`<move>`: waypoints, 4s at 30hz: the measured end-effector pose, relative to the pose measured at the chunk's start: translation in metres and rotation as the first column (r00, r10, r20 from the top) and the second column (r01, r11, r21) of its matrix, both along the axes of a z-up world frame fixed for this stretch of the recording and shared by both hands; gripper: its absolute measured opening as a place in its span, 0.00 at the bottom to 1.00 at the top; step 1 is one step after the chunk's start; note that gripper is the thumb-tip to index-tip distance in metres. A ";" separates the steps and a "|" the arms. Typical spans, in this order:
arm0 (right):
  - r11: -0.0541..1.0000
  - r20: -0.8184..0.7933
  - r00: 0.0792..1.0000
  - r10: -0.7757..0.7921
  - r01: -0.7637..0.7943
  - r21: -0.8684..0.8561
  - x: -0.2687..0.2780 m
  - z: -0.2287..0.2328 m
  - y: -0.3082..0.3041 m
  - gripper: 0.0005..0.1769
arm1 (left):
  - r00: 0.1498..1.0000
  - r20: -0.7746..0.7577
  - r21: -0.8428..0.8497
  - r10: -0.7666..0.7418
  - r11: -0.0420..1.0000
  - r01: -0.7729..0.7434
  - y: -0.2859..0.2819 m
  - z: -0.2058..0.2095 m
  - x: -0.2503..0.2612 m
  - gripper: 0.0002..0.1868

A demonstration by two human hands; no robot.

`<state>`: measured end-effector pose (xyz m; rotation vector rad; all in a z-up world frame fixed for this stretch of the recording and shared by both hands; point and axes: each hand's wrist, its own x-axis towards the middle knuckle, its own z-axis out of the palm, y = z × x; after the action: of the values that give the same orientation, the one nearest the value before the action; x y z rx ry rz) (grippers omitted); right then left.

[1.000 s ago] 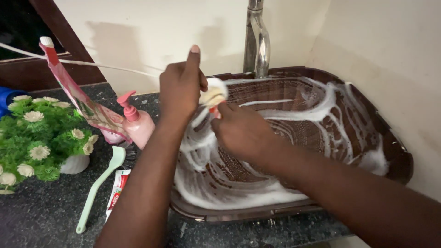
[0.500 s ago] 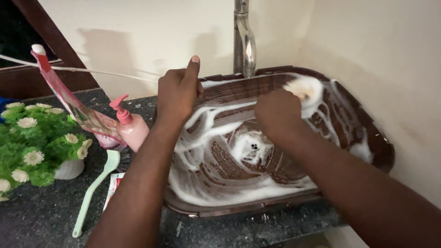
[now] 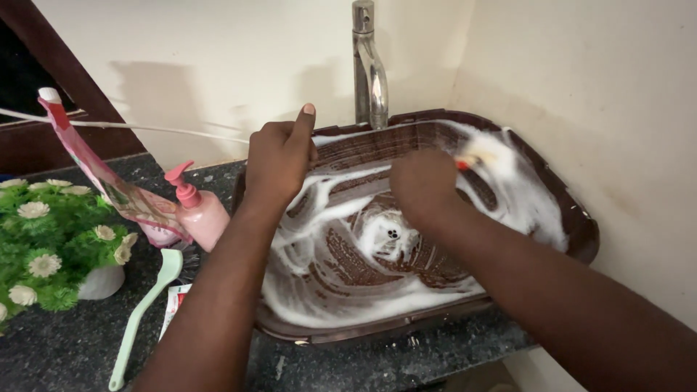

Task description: The person scrubs the inside of a brown plastic basket with a toothbrush and soap. They move the brush in circular motions to clean the textured surface and drain area.

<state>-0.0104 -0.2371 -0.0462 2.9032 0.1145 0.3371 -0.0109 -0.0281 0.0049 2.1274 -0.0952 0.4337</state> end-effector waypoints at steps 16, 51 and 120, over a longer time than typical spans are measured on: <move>0.441 0.210 0.399 0.892 -0.871 -0.215 -0.027 -0.010 0.038 0.09 | 1.000 0.007 0.005 0.006 1.000 -0.006 0.000 0.002 0.001 0.37; 0.920 -0.205 0.958 -0.199 0.255 0.299 -0.032 0.105 -0.140 0.24 | 0.999 0.016 0.074 -0.036 0.997 0.034 -0.001 0.001 0.002 0.37; 0.526 -0.144 0.677 0.722 -0.401 0.750 -0.022 0.052 0.063 0.19 | 0.922 0.384 -0.510 0.054 0.844 0.164 0.086 -0.042 -0.033 0.32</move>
<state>-0.0324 -0.1744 0.0062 3.4951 1.3636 -0.3010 -0.0440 0.0575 -0.0376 1.4613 -0.2337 0.7487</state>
